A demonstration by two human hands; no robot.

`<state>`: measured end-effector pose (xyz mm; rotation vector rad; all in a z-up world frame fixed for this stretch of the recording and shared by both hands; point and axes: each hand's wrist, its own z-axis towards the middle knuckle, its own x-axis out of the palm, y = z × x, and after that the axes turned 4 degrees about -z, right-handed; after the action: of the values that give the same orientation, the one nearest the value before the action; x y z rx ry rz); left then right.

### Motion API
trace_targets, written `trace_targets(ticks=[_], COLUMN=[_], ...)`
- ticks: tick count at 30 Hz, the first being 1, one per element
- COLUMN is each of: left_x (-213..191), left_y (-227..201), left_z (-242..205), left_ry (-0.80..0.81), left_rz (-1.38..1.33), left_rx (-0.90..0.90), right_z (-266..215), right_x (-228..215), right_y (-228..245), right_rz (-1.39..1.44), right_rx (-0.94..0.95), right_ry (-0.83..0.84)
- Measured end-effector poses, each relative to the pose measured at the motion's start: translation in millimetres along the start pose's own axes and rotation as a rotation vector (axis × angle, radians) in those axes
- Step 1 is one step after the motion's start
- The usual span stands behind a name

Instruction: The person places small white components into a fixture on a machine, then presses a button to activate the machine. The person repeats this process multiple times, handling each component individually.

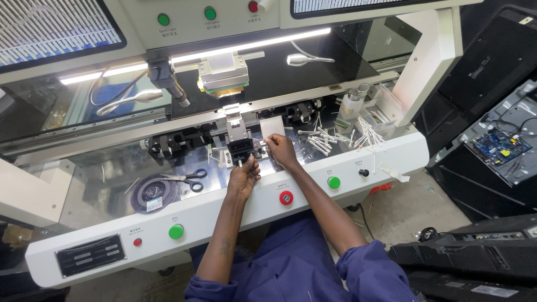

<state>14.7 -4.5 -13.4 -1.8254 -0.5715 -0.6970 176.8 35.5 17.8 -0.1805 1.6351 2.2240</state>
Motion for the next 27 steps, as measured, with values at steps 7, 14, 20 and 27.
trace_targets(ticks=[7,14,20,27], left_x=[1.2,0.3,0.1,-0.1], left_y=[-0.8,-0.9,-0.2,-0.8], left_z=[-2.2,-0.9,-0.4,-0.7], left_ry=[0.005,0.004,0.002,0.013], left_rz=[-0.002,0.008,0.009,-0.001], left_rx=[0.008,0.007,0.009,0.006], right_z=[-0.1,-0.1,0.8,-3.6], right_x=[0.6,1.0,0.7,-1.9], right_y=[1.9,2.1,1.0,8.6], right_rz=[0.018,0.036,0.054,0.078], right_rx=[0.016,0.027,0.019,0.011], right_ry=[-0.006,-0.003,0.002,0.02])
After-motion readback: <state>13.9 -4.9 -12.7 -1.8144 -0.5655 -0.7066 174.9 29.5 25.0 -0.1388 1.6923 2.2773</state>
